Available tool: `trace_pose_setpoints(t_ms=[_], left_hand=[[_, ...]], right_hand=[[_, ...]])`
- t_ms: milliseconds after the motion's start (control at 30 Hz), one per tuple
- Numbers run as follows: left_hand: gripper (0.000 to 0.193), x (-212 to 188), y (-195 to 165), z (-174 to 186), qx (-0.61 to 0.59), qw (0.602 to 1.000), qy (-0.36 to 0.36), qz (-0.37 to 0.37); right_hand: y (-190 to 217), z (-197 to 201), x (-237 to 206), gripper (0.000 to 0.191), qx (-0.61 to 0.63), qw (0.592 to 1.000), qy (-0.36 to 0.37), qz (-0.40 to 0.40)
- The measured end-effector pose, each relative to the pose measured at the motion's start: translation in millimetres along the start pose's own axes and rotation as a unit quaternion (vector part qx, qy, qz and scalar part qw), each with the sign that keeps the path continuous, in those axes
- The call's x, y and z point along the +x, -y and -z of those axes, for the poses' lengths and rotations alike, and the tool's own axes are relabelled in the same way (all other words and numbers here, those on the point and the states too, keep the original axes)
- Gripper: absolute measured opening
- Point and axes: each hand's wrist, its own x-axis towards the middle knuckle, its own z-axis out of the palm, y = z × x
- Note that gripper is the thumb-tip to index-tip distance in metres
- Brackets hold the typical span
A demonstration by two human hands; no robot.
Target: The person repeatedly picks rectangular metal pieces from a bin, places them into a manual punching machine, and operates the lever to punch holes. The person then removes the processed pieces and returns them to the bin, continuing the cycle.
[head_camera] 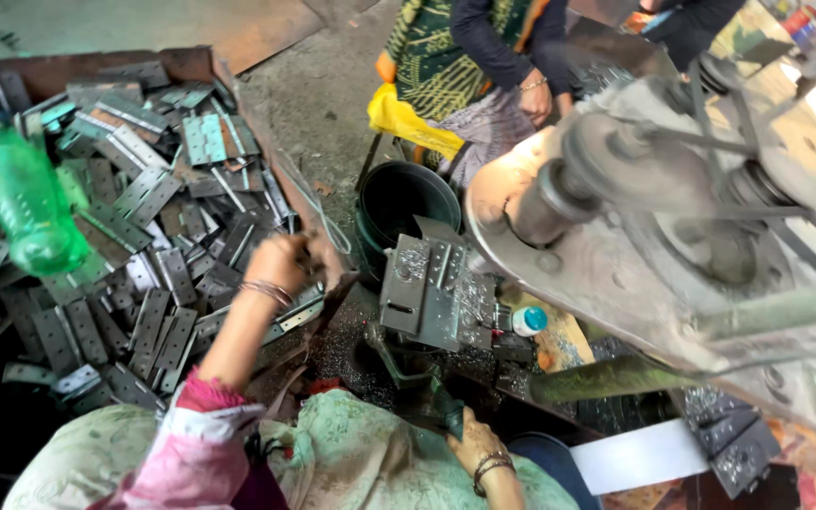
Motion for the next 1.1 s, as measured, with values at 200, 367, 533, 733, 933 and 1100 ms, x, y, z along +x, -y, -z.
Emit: trace_pose_setpoints(t_ms=[200,367,533,733,933,1100], left_hand=[[0.049,-22,-84,-99,-0.097,0.99,0.073,-0.071],[0.043,-22,-110,-175,-0.107,0.993,-0.037,-0.014],[0.062,-54,-126,-187,0.062,0.985,0.043,-0.154],[0.055,-105,-141,-194,0.28,0.914,0.134,-0.259],[0.048,-74,-139,-201,0.28,0.922,0.142,-0.228],[0.042,-66,-138,-211,0.268,0.927,0.145,-0.218]], right_hand=[[12,-1,-3,0.059,0.011,1.0,0.017,-0.008],[20,2,-8,0.06,0.023,1.0,0.008,-0.008],[22,1,-10,0.06,0.029,1.0,-0.01,0.0],[24,1,-17,0.054,0.031,0.999,-0.023,0.004],[19,2,-15,0.058,0.021,0.999,-0.03,0.01],[0,-42,3,0.069,0.038,0.999,-0.03,-0.012]])
